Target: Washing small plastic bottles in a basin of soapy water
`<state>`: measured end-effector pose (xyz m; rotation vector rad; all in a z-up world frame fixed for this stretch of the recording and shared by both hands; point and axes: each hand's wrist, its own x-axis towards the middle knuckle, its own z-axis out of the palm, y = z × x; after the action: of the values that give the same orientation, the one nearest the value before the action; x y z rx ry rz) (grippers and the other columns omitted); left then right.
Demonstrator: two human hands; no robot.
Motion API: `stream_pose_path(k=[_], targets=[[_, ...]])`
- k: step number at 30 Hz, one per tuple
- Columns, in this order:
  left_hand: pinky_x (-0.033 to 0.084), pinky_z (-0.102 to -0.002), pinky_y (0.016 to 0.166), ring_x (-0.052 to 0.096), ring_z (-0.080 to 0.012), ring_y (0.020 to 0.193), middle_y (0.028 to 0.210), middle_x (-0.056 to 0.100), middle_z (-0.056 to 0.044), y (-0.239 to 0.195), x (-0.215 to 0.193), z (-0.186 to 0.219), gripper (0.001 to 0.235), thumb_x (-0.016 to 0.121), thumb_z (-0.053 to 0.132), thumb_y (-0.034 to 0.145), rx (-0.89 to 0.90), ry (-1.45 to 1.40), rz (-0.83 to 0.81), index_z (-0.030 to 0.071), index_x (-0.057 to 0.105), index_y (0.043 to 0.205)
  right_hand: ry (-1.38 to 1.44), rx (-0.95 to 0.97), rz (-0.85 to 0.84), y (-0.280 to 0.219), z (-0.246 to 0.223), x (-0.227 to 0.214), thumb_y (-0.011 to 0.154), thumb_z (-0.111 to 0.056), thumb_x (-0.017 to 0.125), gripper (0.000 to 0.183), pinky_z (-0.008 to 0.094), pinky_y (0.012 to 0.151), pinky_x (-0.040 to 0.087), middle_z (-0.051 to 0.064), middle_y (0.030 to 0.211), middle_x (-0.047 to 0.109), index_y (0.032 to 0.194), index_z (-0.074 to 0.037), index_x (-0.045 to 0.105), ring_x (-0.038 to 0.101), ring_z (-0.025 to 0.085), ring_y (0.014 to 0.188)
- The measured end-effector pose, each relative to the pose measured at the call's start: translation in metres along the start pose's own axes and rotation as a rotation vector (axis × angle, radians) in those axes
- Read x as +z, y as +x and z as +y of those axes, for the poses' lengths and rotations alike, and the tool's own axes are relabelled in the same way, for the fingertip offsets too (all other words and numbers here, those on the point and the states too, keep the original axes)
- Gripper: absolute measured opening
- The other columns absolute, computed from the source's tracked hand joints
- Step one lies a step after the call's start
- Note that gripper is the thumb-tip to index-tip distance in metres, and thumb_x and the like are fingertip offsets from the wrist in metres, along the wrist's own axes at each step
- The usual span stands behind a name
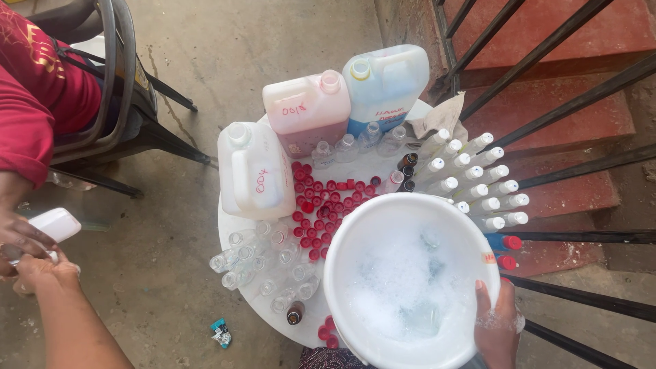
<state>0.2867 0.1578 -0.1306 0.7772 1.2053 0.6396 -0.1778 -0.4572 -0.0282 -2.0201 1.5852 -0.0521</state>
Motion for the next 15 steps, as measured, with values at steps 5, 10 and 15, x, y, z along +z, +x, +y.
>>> stream_pose_path(k=[5,10,15], targets=[[0.054,-0.014,0.103,0.053,-0.0039,0.126,0.126,0.065,0.008,0.034,0.016,0.011,0.033,0.07,0.04,0.07,-0.014,0.165,-0.5,0.029,0.074,0.1,0.025,0.021,-0.016,-0.006,-0.013,-0.006,0.096,-0.04,0.045,0.041,0.05,0.079,0.045,0.017,0.104,0.063,0.114,-0.004,0.051,0.058,0.037,0.094],[0.052,-0.037,0.108,0.057,-0.0201,0.131,0.141,0.057,-0.008,0.001,0.0,0.021,0.059,0.062,0.031,0.084,-0.025,0.1,-0.817,0.008,0.043,0.136,-0.001,0.016,-0.002,-0.003,-0.005,-0.002,0.096,-0.042,0.046,0.042,0.05,0.078,0.043,0.017,0.101,0.063,0.113,-0.004,0.051,0.057,0.039,0.093],[0.058,-0.035,0.105,0.073,-0.0194,0.119,0.128,0.068,-0.006,-0.128,-0.039,-0.009,0.033,0.049,0.031,0.084,0.05,0.29,-0.718,0.017,0.051,0.114,0.03,0.01,0.016,-0.003,-0.007,-0.003,0.095,-0.042,0.047,0.043,0.048,0.078,0.043,0.018,0.101,0.064,0.113,-0.003,0.052,0.057,0.039,0.093]])
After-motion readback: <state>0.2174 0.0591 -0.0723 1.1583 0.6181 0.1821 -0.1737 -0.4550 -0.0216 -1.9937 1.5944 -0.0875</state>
